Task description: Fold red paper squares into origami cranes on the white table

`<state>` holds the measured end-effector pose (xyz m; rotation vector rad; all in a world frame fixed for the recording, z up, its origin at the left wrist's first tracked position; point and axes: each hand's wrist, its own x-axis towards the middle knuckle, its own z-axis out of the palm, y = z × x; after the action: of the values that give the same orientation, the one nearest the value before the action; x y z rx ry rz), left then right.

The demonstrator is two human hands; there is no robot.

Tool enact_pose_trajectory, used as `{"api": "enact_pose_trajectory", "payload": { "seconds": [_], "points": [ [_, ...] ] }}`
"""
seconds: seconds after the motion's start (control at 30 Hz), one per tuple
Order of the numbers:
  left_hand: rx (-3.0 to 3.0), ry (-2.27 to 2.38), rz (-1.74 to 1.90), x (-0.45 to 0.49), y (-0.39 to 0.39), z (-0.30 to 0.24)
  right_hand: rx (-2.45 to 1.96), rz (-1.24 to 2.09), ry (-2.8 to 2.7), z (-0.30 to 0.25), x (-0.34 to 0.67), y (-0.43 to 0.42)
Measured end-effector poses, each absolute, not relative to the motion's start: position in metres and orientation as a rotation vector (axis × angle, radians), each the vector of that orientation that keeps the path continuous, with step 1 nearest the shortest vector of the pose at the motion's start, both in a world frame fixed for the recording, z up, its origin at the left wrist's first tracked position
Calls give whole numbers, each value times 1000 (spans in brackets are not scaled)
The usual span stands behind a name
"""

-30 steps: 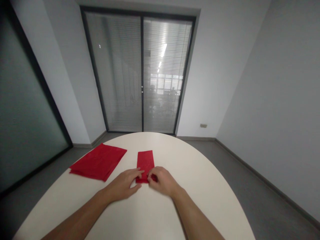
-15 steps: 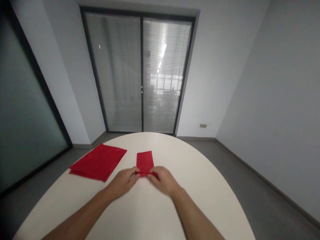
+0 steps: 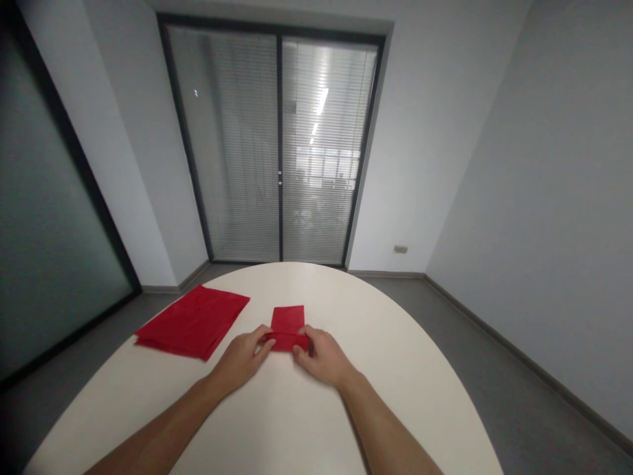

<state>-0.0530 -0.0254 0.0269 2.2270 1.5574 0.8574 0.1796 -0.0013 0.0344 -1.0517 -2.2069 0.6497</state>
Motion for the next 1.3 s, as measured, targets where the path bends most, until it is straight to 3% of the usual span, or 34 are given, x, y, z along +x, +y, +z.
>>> {"api": "enact_pose_trajectory", "payload": {
  "seconds": [0.6,1.3],
  "points": [
    [2160,1722,913,-48,-20,22,-981,877,-2067,28,179,4],
    [2110,1653,1010,-46,-11,12,-1139,733,-1952,14,179,16]
  ]
}}
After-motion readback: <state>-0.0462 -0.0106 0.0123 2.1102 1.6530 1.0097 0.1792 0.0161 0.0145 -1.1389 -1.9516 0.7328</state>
